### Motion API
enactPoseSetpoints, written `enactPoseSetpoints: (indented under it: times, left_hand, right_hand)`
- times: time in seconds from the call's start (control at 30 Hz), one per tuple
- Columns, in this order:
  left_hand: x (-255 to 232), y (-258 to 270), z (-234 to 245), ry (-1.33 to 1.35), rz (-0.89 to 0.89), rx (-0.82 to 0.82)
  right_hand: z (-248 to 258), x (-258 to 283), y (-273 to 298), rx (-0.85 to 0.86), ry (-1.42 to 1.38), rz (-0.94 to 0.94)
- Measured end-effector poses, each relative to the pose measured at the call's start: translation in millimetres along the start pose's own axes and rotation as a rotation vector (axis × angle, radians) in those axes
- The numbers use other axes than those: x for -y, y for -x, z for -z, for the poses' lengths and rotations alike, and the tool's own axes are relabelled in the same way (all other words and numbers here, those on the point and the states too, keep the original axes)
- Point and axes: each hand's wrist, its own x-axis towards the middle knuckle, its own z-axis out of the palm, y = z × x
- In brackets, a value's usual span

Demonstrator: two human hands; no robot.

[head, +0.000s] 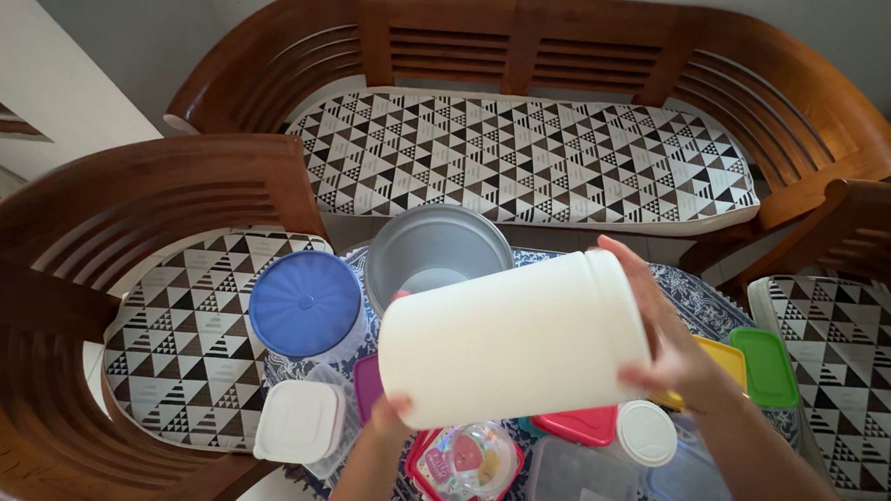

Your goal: The person sits at a table covered with plastic food containers and colorful lids. They pick up containers and lids one at a time, test-fit lids onto matching containers, and set matched pairs aside, working through the pile across the table.

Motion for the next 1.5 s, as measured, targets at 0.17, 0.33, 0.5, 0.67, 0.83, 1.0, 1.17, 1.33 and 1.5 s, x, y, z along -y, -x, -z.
enactPoseSetpoints:
  times: [0.17,0.33,0.5,0.67,0.83,1.0,1.17,1.33,1.5]
  left_hand:
    - [19.3,-10.5,11.0,0.516,0.287,-0.015]
    - [18.2,-11.8,20.8,0.497,0.376,-0.049]
    - [20.9,-8.3,24.3,0.304,0.201,-0.188]
    - [13.2,-14.7,16.6,-0.221,-0.139,-0.164]
    - [-3.9,-23.9,-0.3,-0.690,-0.399,-0.113]
    - [-12.0,-26.1,-15.1,-0.954,-0.532,-0.044]
    - [-3.7,-24.5,-13.7,-0.946,-0.473,-0.107]
    - [15.4,-31.0,14.8,-0.052,-0.039,-0.230]
    - [20.5,-21.2,36.0,0.366,0.259,-0.354]
  right_hand:
    - [-2.4,54.7,-15.2,0.260,0.719,0.416]
    - [7.0,69.7,-16.4,0.404,0.742,0.374]
    - [26.8,22.6,-26.5,0.295,0.466,0.342]
    - [38.0,-82.5,-43.5,0.096,-0.322,-0.286]
    - [56.8,-150.1,-37.0,0.097,-0.786,-0.656]
    - [67.1,-167.1,-33.5,-0.023,-0.900,-0.723]
    - [57.3,-125.9,-39.1,0.004,-0.705,-0.454]
    - [41.7,-49.4,-42.4,0.140,0.000,0.216]
    - [71.2,-36.2,-42.1,0.110,0.253,0.418]
